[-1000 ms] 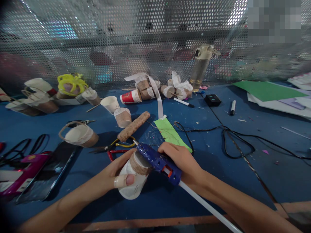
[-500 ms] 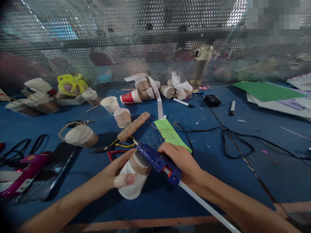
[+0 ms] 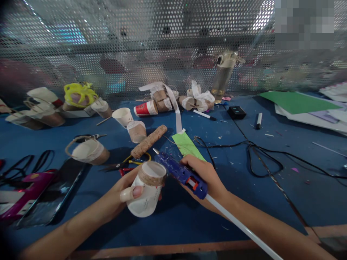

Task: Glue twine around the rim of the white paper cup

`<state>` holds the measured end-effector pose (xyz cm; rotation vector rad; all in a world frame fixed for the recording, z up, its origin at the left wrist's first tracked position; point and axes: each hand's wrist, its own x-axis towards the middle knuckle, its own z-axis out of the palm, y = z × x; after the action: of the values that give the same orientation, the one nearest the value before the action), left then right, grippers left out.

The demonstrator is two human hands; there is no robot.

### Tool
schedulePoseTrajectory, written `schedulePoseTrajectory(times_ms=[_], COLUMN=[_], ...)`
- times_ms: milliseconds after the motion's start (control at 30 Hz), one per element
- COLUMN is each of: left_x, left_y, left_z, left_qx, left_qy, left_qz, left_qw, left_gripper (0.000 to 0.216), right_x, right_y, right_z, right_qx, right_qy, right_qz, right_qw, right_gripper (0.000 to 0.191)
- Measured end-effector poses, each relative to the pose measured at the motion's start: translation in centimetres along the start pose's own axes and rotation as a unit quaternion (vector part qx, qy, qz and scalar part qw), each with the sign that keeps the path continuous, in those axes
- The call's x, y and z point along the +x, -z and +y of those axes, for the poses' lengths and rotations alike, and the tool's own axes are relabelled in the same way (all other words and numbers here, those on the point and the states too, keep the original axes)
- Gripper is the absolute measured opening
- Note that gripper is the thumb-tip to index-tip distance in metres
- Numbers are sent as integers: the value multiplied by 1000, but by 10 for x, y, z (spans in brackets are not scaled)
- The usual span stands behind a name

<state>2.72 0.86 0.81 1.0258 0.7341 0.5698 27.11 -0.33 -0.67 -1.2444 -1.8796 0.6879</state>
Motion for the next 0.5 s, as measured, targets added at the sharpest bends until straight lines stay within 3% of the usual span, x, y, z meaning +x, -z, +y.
schedulePoseTrajectory(times_ms=[233,500], left_x=[1,1], left_y=[0,0], left_z=[-3,-6], left_qx=[-33,-67], left_qy=[-26,-37], left_qz=[14,4], left_qw=[999,997], left_gripper=[51,47], right_x=[2,0], right_y=[4,3], right_z=[-1,-4], right_qx=[10,31], right_qy=[14,21], right_qz=[-25,-12], right_qw=[1000,999], right_gripper=[12,13])
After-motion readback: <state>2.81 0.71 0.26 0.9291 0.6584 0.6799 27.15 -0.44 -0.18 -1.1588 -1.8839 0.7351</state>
